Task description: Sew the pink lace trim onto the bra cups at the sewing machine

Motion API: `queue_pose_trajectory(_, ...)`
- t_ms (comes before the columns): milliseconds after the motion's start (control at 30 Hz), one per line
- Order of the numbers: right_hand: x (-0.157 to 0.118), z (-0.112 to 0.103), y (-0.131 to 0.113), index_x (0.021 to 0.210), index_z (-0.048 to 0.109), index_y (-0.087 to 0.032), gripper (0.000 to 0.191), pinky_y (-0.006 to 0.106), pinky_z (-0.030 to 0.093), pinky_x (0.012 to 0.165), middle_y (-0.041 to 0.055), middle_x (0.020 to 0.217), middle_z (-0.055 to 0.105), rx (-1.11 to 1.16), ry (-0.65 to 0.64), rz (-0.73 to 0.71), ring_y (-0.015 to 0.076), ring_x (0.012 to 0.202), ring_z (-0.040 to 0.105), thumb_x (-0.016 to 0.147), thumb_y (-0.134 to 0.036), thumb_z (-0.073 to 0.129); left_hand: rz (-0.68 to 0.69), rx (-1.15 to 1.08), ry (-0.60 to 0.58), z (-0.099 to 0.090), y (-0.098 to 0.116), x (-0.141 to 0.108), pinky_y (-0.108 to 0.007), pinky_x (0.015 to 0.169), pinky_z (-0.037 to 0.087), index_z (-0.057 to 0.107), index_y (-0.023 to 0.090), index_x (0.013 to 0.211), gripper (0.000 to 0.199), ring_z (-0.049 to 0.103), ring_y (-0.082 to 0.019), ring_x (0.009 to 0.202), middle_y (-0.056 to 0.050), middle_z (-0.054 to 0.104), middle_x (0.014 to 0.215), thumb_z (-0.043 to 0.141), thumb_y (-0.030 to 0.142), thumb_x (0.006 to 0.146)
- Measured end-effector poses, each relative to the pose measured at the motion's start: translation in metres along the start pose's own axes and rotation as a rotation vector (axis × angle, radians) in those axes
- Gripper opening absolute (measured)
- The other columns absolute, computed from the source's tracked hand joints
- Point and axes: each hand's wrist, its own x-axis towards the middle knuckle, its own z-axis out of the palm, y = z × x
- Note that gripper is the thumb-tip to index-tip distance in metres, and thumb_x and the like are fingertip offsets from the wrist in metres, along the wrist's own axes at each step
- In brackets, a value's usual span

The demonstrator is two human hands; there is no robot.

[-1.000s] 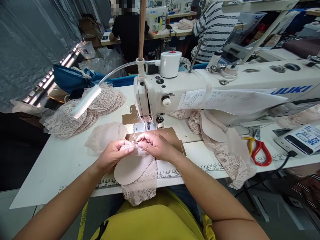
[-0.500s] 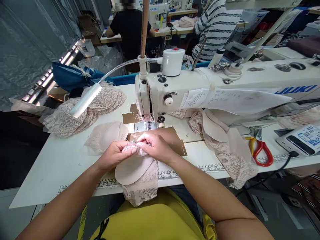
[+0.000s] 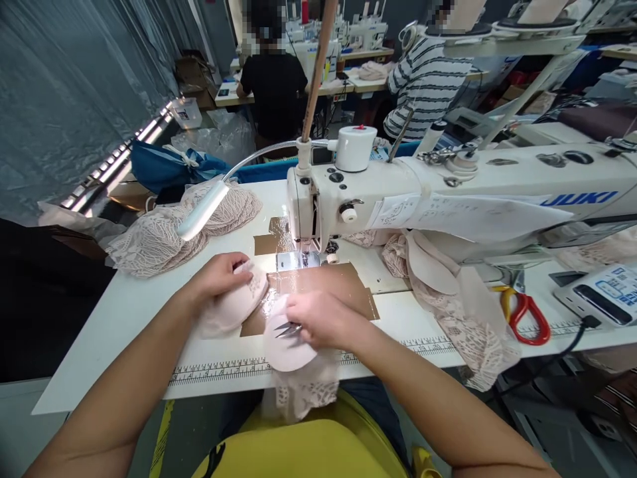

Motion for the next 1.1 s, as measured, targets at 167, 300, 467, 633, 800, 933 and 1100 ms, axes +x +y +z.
queue_pose_trajectory(167,-0.011,-0.028,0.012,0.078,0.064,-0.018,0.009,0.026,0.043,0.066,0.0032,0.082,0.066,0.312,0.088,0.295,0.0165,0.076,0.059,0.08,-0.014,0.055,0.058,-0.349,-0.165,0.009,0.005,-0.016,-0.026,0.058,0.044,0.06,0.016,0.078,0.03,0.057,-0.016,0.065,0.0,0.059,0.071,0.056,0.046,0.081)
queue_pose_trajectory(300,0.011,-0.027,0.001,0.105,0.063,-0.019,0.032,0.031,0.045,0.075,0.0051,0.1,0.065,0.618,0.24,0.381,0.0196,0.088,0.061,0.083,-0.042,0.061,0.07,-0.645,-0.223,0.007,0.011,-0.02,-0.024,0.058,0.043,0.058,0.016,0.078,0.031,0.053,-0.013,0.063,0.001,0.056,0.071,0.064,0.046,0.078)
queue_pose_trajectory(467,0.04,-0.01,-0.014,0.069,0.052,-0.018,0.023,0.024,0.036,0.055,-0.0042,0.059,0.048,0.722,0.304,0.307,0.0109,0.056,0.045,0.082,-0.036,0.061,0.146,-0.615,-0.17,0.003,0.012,-0.023,-0.025,0.064,0.045,0.06,0.017,0.085,0.021,0.056,-0.015,0.07,0.0,0.06,0.079,0.063,0.038,0.079)
queue_pose_trajectory(633,0.042,-0.003,-0.012,0.07,0.053,-0.017,0.024,0.023,0.031,0.05,-0.0051,0.056,0.042,0.772,0.328,0.276,0.0096,0.054,0.039,0.085,-0.035,0.059,0.322,-0.309,-0.07,0.001,0.015,-0.028,-0.031,0.085,0.046,0.064,0.02,0.105,0.033,0.059,-0.021,0.094,-0.004,0.064,0.098,0.067,0.027,0.072)
queue_pose_trajectory(800,0.037,-0.004,-0.012,0.075,0.057,-0.016,0.019,0.022,0.033,0.053,-0.0039,0.061,0.046,0.825,0.338,0.252,0.0094,0.057,0.04,0.086,-0.031,0.058,0.442,-0.229,-0.089,0.006,0.018,-0.023,-0.031,0.079,0.047,0.066,0.021,0.101,0.033,0.058,-0.019,0.087,-0.003,0.064,0.094,0.073,0.034,0.071)
queue_pose_trajectory(933,0.037,-0.004,-0.012,0.076,0.059,-0.016,0.016,0.023,0.037,0.058,-0.0016,0.069,0.051,0.828,0.334,0.185,0.0103,0.063,0.045,0.086,-0.028,0.057,0.472,-0.346,-0.179,0.013,0.014,-0.016,-0.03,0.086,0.046,0.066,0.02,0.104,0.041,0.059,-0.022,0.098,-0.006,0.065,0.107,0.077,0.038,0.069)
queue_pose_trajectory(1100,0.034,-0.004,-0.007,0.086,0.061,-0.016,0.018,0.026,0.045,0.069,0.0025,0.082,0.061,0.809,0.371,0.221,0.0149,0.076,0.055,0.086,-0.034,0.058,0.299,-0.493,-0.323,0.018,0.016,-0.016,-0.022,0.059,0.039,0.062,0.015,0.073,0.028,0.053,-0.013,0.065,0.001,0.058,0.069,0.07,0.042,0.076)
